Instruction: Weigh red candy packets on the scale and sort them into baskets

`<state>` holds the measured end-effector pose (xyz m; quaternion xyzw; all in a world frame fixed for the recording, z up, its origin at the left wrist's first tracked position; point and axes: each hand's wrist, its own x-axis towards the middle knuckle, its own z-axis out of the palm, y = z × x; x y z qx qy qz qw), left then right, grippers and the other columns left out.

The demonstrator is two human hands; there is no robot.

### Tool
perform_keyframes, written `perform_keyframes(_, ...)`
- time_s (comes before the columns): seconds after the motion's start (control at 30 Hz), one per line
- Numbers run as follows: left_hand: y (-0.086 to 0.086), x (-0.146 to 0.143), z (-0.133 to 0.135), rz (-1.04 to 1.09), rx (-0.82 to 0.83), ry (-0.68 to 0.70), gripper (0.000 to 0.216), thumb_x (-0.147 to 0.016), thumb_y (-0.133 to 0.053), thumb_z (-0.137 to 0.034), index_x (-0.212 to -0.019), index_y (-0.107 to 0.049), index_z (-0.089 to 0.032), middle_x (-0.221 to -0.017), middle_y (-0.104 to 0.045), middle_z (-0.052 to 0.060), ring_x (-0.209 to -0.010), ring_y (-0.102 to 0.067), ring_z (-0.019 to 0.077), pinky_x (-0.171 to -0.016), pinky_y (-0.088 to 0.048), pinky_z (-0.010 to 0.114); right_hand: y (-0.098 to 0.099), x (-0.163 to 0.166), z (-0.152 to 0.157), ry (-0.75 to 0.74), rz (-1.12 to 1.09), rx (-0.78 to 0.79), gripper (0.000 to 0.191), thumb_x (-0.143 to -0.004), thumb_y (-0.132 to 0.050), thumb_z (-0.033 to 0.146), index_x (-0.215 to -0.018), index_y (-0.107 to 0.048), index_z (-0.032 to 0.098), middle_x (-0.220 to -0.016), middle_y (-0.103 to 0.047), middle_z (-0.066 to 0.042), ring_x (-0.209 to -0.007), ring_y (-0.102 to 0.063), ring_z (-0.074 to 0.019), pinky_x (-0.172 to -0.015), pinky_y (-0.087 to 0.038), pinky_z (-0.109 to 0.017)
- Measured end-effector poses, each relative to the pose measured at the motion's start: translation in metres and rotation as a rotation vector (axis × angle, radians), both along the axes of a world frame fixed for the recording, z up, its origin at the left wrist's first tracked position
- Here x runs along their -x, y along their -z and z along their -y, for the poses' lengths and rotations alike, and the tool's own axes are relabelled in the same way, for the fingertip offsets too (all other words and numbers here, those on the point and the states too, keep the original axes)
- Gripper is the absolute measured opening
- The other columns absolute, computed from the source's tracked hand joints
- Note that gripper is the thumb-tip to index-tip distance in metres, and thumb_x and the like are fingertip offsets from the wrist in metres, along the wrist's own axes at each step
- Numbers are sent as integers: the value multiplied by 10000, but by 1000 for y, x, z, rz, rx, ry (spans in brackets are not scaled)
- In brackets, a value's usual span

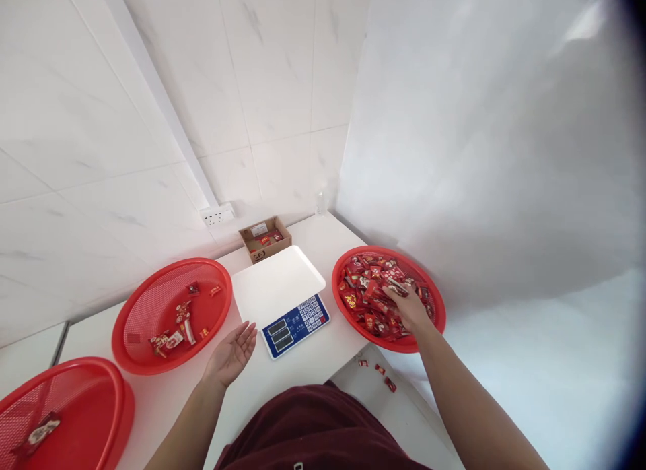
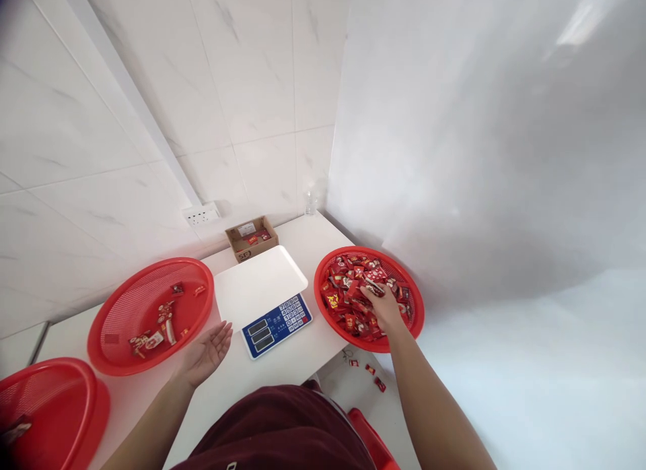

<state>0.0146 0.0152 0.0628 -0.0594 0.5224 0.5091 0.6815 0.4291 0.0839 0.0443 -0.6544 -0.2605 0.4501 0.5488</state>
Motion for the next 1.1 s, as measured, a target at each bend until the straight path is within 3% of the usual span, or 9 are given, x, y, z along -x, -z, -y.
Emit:
perform_keyframes(0.13,-2,-2,3,-1,-3,-4,129,-818,-517,-68,-857,-634,-105,-814,-703,79,-697,-686,146,-624,-567,234,-6,9,-13,11,-141,-38,504,-520,-791,283,-961,-547,258,-923,-673,-5,-838,-654,-207,-625,-584,-330)
perform_keyframes(0.33,0,0,7,-6,6,-18,131,-821,-517,-77,-877,-627,-121,-793,-697,60,-645,-674,128,-600,-555,227,-4,15,-25,108,-5,-52,497,-527,-784,316,-957,-542,253,-886,-663,-6,-782,-651,-180,-603,-568,-274)
perform_keyframes(0.47,-3,-10,7,10,-5,20,118,-823,-531,-97,-899,-616,-128,-804,-697,54,-656,-671,122,-611,-543,219,-8,50,-30,-118,-101,-77,478,-542,-778,350,-954,-553,258,-895,-655,8,-782,-646,-169,-568,-545,-252)
perform_keyframes(0.6,-5,-22,7,58,-22,65,120,-822,-544,-120,-925,-603,-133,-798,-697,52,-637,-661,116,-612,-528,215,-2,120,-38,-371,-207,-47,448,-530,-799,302,-915,-585,214,-851,-666,-9,-782,-653,-182,-612,-547,-271)
perform_keyframes(0.8,-7,-13,18,75,-34,30,158,-794,-598,-152,-951,-595,-137,-787,-693,35,-621,-651,106,-610,-515,205,11,210,-55,-541,-424,68,310,-663,-734,306,-900,-567,198,-862,-667,-18,-759,-666,-143,-712,-546,-264)
perform_keyframes(0.93,-7,3,33,39,-8,-59,130,-812,-568,-143,-940,-592,-142,-773,-691,29,-612,-649,101,-615,-515,205,12,226,-59,-590,-436,202,245,-769,-640,360,-924,-551,191,-853,-677,-44,-690,-664,-128,-668,-547,-253)
perform_keyframes(1.1,-2,13,44,17,23,-121,126,-816,-556,-135,-939,-585,-142,-755,-688,27,-594,-645,96,-607,-514,204,12,226,-64,-605,-224,297,345,-809,-527,517,-915,-528,189,-778,-655,-40,-540,-631,-119,-420,-445,-190)
